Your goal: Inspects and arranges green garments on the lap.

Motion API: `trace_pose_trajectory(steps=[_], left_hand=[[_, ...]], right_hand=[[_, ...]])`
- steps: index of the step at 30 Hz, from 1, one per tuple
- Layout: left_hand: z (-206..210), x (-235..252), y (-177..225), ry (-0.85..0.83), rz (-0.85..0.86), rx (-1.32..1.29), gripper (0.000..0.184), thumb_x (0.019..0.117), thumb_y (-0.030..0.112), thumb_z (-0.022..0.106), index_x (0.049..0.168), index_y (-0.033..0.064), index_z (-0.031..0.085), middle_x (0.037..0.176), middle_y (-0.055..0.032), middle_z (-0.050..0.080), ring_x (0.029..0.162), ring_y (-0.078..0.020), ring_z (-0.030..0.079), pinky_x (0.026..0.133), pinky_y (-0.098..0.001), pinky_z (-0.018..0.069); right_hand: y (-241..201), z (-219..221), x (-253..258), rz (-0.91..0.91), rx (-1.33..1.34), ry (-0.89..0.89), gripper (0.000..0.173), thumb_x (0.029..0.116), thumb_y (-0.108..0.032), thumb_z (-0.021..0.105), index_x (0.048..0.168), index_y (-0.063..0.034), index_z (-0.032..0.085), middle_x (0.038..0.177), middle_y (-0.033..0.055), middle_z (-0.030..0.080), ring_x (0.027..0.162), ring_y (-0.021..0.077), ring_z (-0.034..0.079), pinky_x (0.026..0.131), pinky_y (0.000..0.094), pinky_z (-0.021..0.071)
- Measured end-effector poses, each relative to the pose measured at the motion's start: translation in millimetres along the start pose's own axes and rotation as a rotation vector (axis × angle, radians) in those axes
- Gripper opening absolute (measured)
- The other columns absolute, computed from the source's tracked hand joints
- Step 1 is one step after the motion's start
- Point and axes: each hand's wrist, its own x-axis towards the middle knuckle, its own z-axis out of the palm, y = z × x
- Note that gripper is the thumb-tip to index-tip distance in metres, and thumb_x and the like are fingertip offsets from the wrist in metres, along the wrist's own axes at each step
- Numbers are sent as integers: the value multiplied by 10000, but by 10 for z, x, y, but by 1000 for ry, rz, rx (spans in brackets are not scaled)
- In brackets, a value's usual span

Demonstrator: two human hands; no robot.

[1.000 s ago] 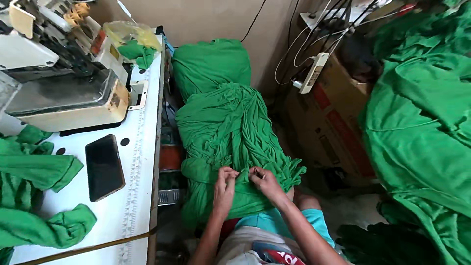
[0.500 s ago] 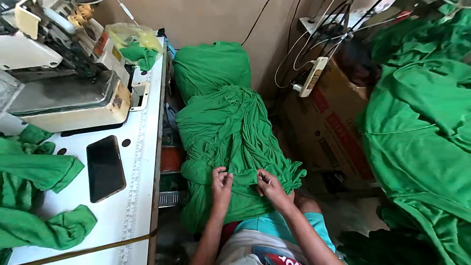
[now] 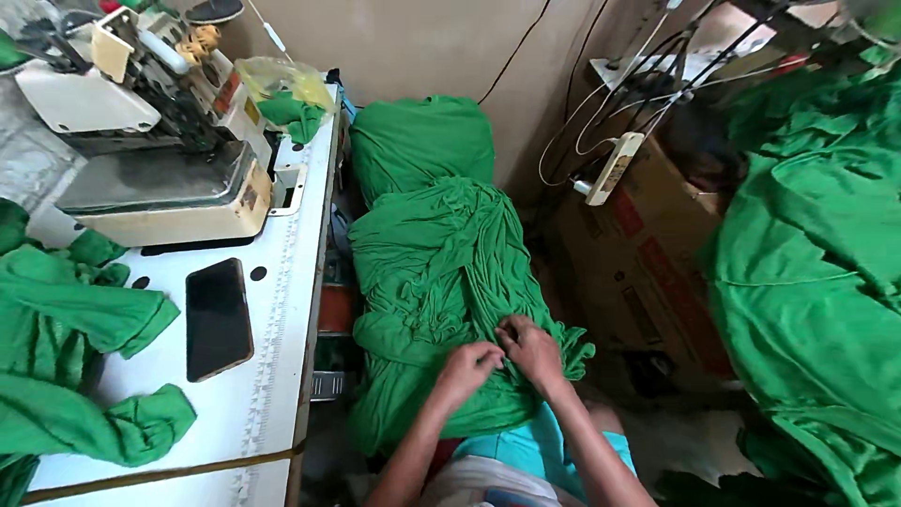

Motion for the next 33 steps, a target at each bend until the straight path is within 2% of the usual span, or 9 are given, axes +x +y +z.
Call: trace_pose_trajectory(steps=[2,4,6,13,18,22,26,30,33], left_hand=[[-129,46,-95,235,-117,89,295,1064,150,500,1260,-21,641,1056,-159,725,984,-256,707,921,-434,559],[-266,143,-203,316,-238,315,457,1017,192,607,1432,18,526,1327,-201,619,1272,-360,566,1081,-520,452],[-365,261,-340,300,-300,508,475,982,199,658,1419,39,565,1470,-201,524,1389,-412,446,1112,-590,365],[-394,101,-340,687,133,408,269,952,-32,528,1150,-36,710,1172,-204,715,1146,-370,665,1046,-557,451],[-81,-65,-343,631,184,144,243,932,-61,551,1150,-80,657,1154,-212,692,1059,-293,684,935,-417,555],[83,-39,-396,647,249,46,190,892,-84,571,1054,-89,670,1160,-206,693,1081,-245,678,942,-355,551],[59,-26,-461,657,309,148,197,907,-35,585,1047,-28,723,1225,-162,704,1193,-285,652,1040,-461,500],[32,-46,-576,692,242,224,192,941,43,629,1102,-24,709,1239,-168,694,1213,-328,632,1052,-500,482],[-1,-12,-552,637,175,414,412,919,80,674,1329,41,649,1436,-194,575,1324,-425,536,1063,-590,447]], right_hand=[[-33,21,-21,-17,-48,22,281,1032,-276,595,1192,-63,683,1170,167,688,1039,354,687,882,592,534],[-34,53,-59,-36,-83,52,278,1028,-279,601,1186,-66,685,1163,164,688,1023,350,694,856,580,550],[-10,77,-65,-52,-95,69,271,1027,-273,604,1180,-65,685,1174,164,686,1017,353,698,843,577,556],[24,56,-80,-55,-30,72,269,1024,-266,612,1181,-59,683,1180,160,681,1010,345,695,854,571,551],[-129,45,-204,-171,178,289,185,1001,-154,624,1106,-23,703,1031,150,711,882,296,705,785,516,574],[-293,51,-242,-226,143,93,358,1001,-312,647,1239,-48,688,1123,132,724,981,294,713,857,537,569],[-317,121,-226,-218,58,63,205,961,-80,626,1141,-32,713,1115,154,723,989,339,715,836,571,563],[-119,233,-216,-309,161,235,153,960,-74,629,1071,-34,726,1037,136,714,906,279,713,782,487,587],[-73,244,-216,-311,164,239,149,951,-90,636,1056,-44,731,1037,129,711,899,270,712,771,484,587]])
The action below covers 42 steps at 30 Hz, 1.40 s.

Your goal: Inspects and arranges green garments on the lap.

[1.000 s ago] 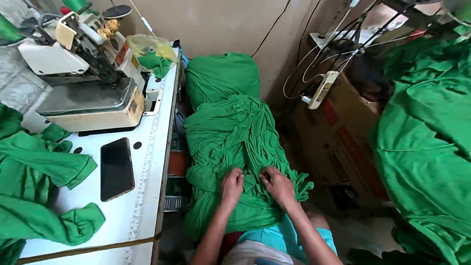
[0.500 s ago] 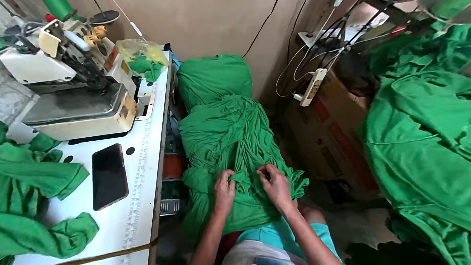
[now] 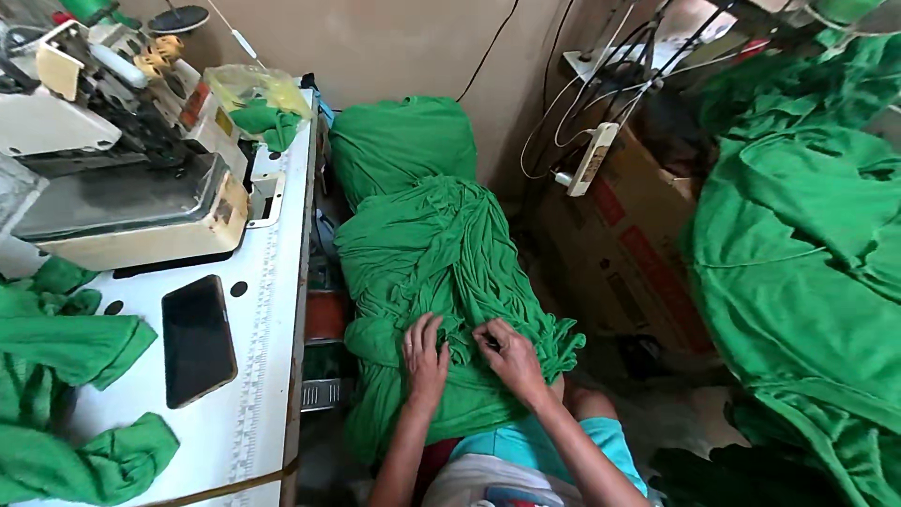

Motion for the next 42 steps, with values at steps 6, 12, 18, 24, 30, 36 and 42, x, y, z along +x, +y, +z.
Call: trace_pose_trajectory(steps=[6,12,18,24,30,36,42], left_hand=[[-81,237,30,-201,-188,-13,268,1030,134,568,1223,18,714,1255,-163,702,1236,-343,628,1083,-546,438],[-110,353,-63,-9,-470,-570,257,1059,156,545,1084,-72,660,907,-125,667,836,-139,622,811,-333,520],[-68,305,1,-4,-494,-670,234,1056,147,547,1060,-64,649,874,-88,640,806,-98,595,786,-296,506],[-63,262,9,-28,-405,-711,232,1058,130,527,1130,-53,650,888,-73,664,804,-76,615,786,-283,525],[-187,211,345,-430,-193,-338,264,1019,109,571,1164,-77,689,1189,-227,695,1165,-307,660,1054,-468,501],[-494,610,266,-894,-70,-326,308,1050,199,566,1127,-53,726,1116,-193,725,1081,-272,686,1016,-466,505],[-433,1114,-301,-315,-428,125,633,980,133,634,1567,121,398,1555,-208,431,1420,-412,427,1124,-571,409]], right_hand=[[-72,-35,23,47,-20,-73,161,975,-117,621,1072,-47,728,1052,127,716,929,270,709,803,491,576],[-167,-106,71,92,30,-77,165,990,-117,610,1090,-46,721,1092,119,712,957,257,705,844,489,572],[-342,-66,199,30,-47,-86,170,982,-124,623,1091,-47,728,1077,137,710,946,291,712,806,510,578],[-358,68,344,90,-13,-190,406,1035,-303,591,1389,-105,622,1234,136,680,1060,299,690,910,521,554],[-319,9,395,-12,95,93,232,1028,-168,571,1143,-38,725,1078,142,715,933,255,711,825,448,591],[-271,-20,483,255,-314,-460,297,1026,-231,576,1270,-107,691,1262,163,687,1122,396,672,938,639,512],[-176,304,238,-14,-533,-243,192,976,-121,617,1126,-65,723,1164,173,699,920,381,721,752,537,594]])
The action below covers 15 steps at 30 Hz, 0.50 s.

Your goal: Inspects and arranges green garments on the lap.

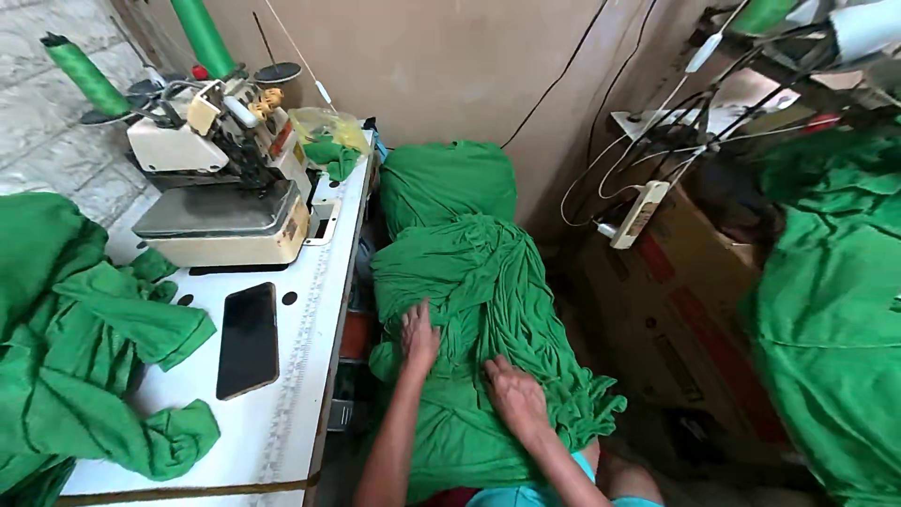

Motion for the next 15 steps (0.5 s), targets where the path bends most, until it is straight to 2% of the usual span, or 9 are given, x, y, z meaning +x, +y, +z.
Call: trace_pose_trajectory(steps=[1,2,4,6,7,9,10,12,15], left_hand=[[37,115,-79,18,-3,47,683,955,150,674,1577,149,391,1621,-196,340,1474,-432,336,1142,-605,361],[74,209,-160,10,2,64,608,959,174,681,1527,136,468,1631,-180,333,1491,-428,308,1151,-627,327],[84,298,-246,-8,11,-9,372,1024,206,603,1365,58,619,1493,-171,530,1421,-368,444,1153,-594,337],[24,247,-235,47,45,-232,338,1055,192,556,1298,-36,615,1309,-225,639,1253,-331,604,1093,-498,454],[4,177,-216,105,74,-372,326,1044,181,580,1256,-64,618,1197,-236,666,1118,-307,651,1003,-453,510],[8,-42,-162,174,145,-594,260,991,153,652,1143,-57,640,952,-147,665,827,-171,619,785,-339,528],[8,-198,-106,146,164,-640,242,973,141,675,1124,-44,635,926,-114,662,789,-130,604,753,-306,524],[87,-525,33,69,179,-617,282,952,140,695,1153,-37,606,903,-105,637,752,-129,575,709,-303,502],[353,-841,143,9,197,-532,382,946,140,696,1241,-48,542,990,-157,643,845,-200,619,775,-352,527]], right_hand=[[6,25,-2,-6,-10,14,187,978,-121,615,1119,-65,724,1155,168,701,912,375,722,747,530,595],[11,34,-3,-6,-11,11,185,986,-128,607,1117,-65,722,1154,166,702,917,373,722,752,527,595],[27,25,2,-4,8,-7,196,1000,-146,597,1129,-64,720,1168,170,700,939,379,720,773,528,591],[78,18,-7,-1,80,6,213,994,-154,613,1164,-73,715,1189,169,698,963,379,719,794,538,587],[119,33,-19,-2,151,47,226,978,-147,637,1179,-80,717,1178,165,703,961,372,721,793,546,589],[181,62,-68,-39,349,226,240,911,-76,681,1144,-58,734,1080,159,722,874,346,731,715,555,600],[184,51,-95,-49,452,306,237,902,-48,676,1132,-44,736,1045,147,723,855,314,730,713,534,604],[164,2,-140,-54,609,415,213,926,-38,642,1117,-27,736,1022,127,718,850,241,718,748,439,614],[116,-79,-204,-65,696,481,196,980,-83,593,1106,-30,732,1015,111,700,834,152,676,745,297,584]])
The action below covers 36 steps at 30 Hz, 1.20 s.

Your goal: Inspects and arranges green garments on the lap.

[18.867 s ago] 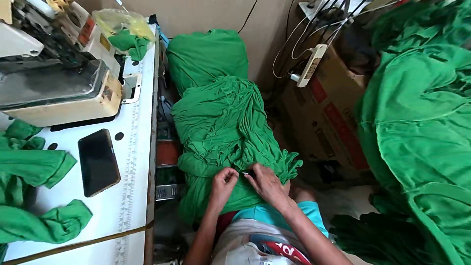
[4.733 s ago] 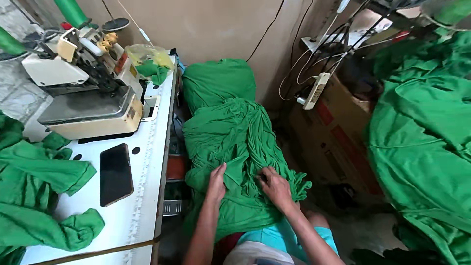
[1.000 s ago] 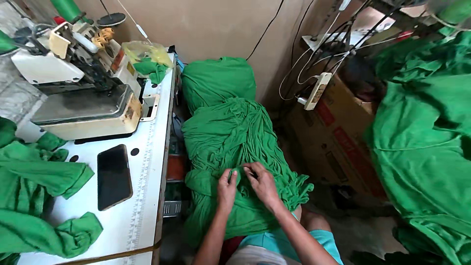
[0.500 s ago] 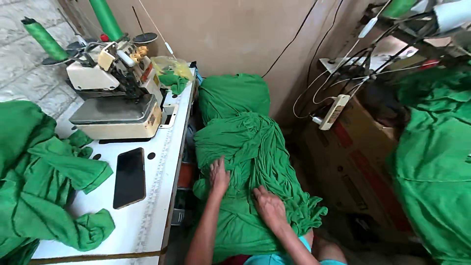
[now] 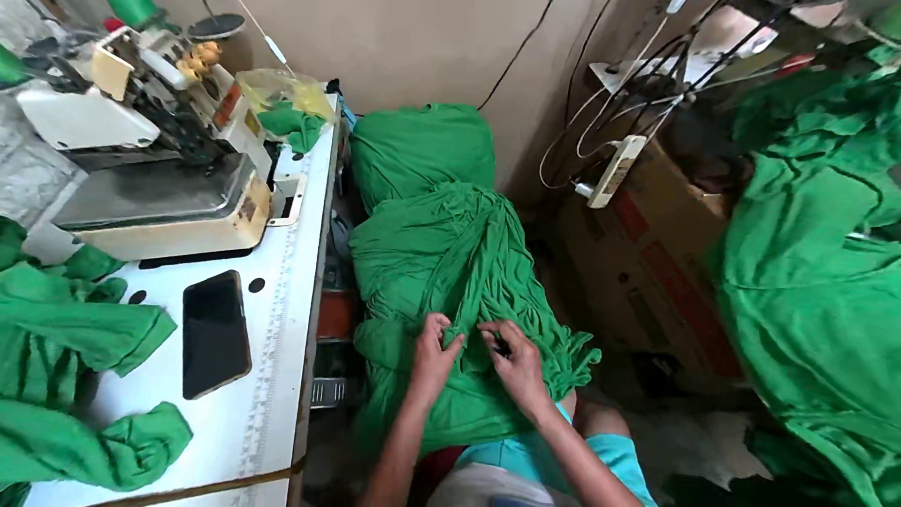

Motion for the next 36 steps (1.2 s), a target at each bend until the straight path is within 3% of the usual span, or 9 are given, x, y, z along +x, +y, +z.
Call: trace_pose_trajectory(steps=[5,7,14,18,21,23,26,30,36], left_hand=[[202,-83,98,-51,32,92,536,930,42,666,1393,-87,428,1117,-197,677,1009,-275,672,905,-416,547],[222,-74,146,-65,76,210,553,929,40,665,1414,-86,432,1108,-191,692,1016,-311,678,919,-455,542],[142,-146,29,147,327,454,284,919,86,649,1183,-14,675,1192,-203,684,1105,-398,646,951,-557,500],[115,-288,39,134,193,250,344,1042,220,513,903,5,742,892,-124,705,905,-264,682,872,-460,541],[86,-282,66,-49,-60,48,409,1069,291,516,906,-16,731,865,-107,678,842,-183,652,824,-389,533],[104,-252,-20,-45,-125,-187,240,1029,142,575,972,-26,737,898,-72,716,819,-100,664,806,-303,558],[93,-253,-104,26,-139,-294,198,1010,62,557,995,-35,729,921,-66,719,825,-87,658,804,-283,549],[-24,-303,-96,41,-128,-200,249,1023,57,491,1002,-45,717,939,-88,716,821,-107,660,794,-295,553],[-28,-310,-76,51,-98,-197,261,1012,58,480,936,-37,712,863,-64,696,787,-93,649,775,-283,546]], right_hand=[[-43,-56,58,65,-22,-189,315,1016,-233,622,1280,-82,705,1244,136,674,1083,232,686,909,411,582],[-27,-40,86,85,-25,-214,215,991,-177,644,1142,-58,740,1125,123,703,992,225,700,871,413,584],[-223,-166,39,176,-212,-275,158,980,-131,642,1063,-20,719,1026,143,716,903,293,717,789,506,582],[-237,-106,-114,82,-249,-206,107,923,-82,669,998,-41,732,959,140,725,812,316,726,663,535,586],[-247,-18,-236,-48,-266,-186,139,835,-33,703,967,-31,749,894,153,719,740,330,726,591,533,584],[-232,28,-307,-124,-260,-192,156,810,-25,708,957,-34,760,863,145,720,703,319,723,567,514,584],[-257,-9,-354,-86,-238,-341,155,858,-65,695,998,-62,762,894,110,749,767,290,744,645,516,607],[-453,-183,-144,296,-265,-635,528,980,-331,678,1385,-28,528,1117,206,704,988,396,705,866,593,551],[-360,-93,-35,-13,-304,-378,259,992,-108,615,1201,44,639,1095,226,690,1007,379,706,886,507,580]])
